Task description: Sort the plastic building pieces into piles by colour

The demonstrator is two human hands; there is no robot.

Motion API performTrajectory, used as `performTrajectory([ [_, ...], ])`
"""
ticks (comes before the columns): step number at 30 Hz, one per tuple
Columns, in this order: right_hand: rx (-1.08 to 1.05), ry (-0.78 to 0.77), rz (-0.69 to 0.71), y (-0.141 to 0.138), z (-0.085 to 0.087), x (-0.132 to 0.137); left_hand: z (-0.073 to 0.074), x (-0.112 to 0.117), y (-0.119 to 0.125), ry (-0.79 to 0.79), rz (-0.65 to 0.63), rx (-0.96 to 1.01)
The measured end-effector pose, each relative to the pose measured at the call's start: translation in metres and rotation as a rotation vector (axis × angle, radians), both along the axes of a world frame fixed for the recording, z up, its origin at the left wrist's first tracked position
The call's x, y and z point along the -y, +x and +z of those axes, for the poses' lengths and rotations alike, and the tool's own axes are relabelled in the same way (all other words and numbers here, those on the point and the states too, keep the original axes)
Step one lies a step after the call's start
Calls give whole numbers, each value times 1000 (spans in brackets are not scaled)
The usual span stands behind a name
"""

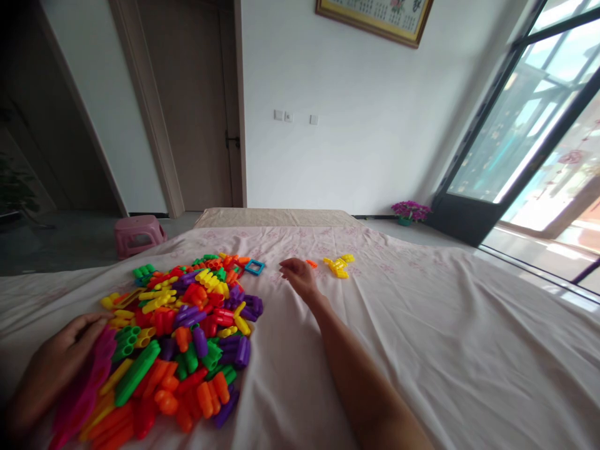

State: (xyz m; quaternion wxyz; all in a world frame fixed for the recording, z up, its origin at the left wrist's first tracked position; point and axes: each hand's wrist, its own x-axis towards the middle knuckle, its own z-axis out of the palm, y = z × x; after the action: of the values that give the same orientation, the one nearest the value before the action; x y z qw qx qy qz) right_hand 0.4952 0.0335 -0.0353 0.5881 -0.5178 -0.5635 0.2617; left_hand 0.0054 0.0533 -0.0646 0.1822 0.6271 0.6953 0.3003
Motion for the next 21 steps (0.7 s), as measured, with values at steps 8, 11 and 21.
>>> performTrajectory([
  [8,511,38,258,-68,8,21,9,5,7,-40,23,32],
  [11,658,68,300,-77,14,28,9,6,7,-46,15,46],
  [21,776,18,201,-80,6,30,3,2,3,34,-5,-33],
])
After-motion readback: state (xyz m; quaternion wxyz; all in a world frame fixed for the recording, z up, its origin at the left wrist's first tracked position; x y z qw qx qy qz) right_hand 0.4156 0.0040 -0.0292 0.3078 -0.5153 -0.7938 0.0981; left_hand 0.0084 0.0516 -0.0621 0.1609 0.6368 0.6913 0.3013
